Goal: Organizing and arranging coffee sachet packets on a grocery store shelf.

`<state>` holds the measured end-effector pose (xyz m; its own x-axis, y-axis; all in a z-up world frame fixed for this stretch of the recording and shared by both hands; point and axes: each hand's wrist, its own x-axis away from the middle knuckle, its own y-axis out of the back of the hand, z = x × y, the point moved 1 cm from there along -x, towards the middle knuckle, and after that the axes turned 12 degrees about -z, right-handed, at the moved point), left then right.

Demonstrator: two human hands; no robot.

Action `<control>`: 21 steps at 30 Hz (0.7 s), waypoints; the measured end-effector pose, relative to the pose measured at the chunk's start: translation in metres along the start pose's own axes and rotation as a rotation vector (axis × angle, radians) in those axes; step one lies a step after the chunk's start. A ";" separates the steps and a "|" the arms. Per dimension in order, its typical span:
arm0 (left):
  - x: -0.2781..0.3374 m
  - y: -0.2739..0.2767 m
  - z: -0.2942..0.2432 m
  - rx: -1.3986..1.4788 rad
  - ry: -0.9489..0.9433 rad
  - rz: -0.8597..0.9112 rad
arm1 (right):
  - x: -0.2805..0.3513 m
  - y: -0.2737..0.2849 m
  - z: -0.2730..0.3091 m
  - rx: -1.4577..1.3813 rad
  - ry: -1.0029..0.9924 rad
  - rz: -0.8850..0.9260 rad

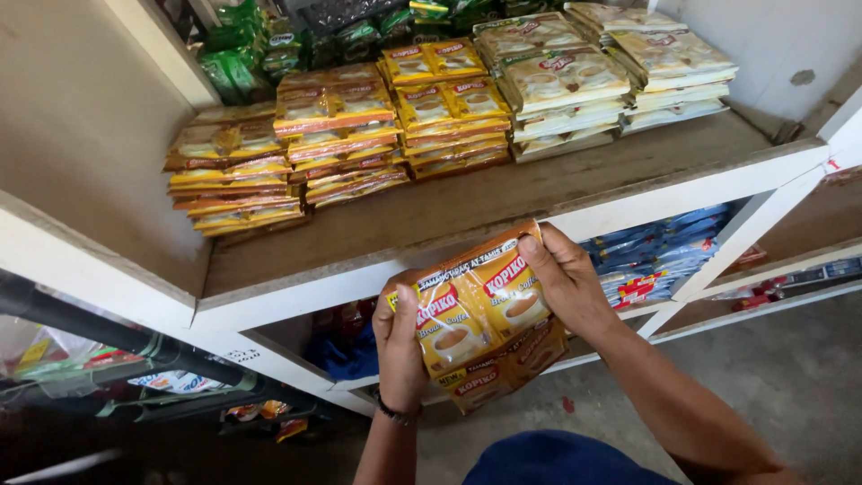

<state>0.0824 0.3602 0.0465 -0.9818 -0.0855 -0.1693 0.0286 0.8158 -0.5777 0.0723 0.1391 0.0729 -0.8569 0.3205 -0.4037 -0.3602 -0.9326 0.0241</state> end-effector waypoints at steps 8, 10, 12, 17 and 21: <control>-0.020 0.016 0.034 0.019 0.036 -0.215 | -0.002 -0.006 -0.015 -0.177 -0.075 -0.128; -0.023 0.019 0.039 0.059 0.031 -0.196 | -0.003 -0.006 -0.018 -0.197 -0.091 -0.142; -0.024 0.023 0.043 0.078 0.016 -0.217 | -0.006 -0.005 -0.033 -0.228 -0.117 -0.148; -0.014 0.001 0.011 -0.086 0.001 -0.086 | -0.026 -0.009 -0.036 -0.240 -0.137 -0.175; -0.001 0.011 0.028 -0.173 0.003 0.073 | -0.044 -0.014 -0.041 -0.319 -0.157 -0.222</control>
<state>0.0889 0.3536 0.0182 -0.9788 -0.0212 -0.2035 0.0672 0.9061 -0.4178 0.1306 0.1315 0.0528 -0.8260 0.5181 -0.2219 -0.4314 -0.8346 -0.3425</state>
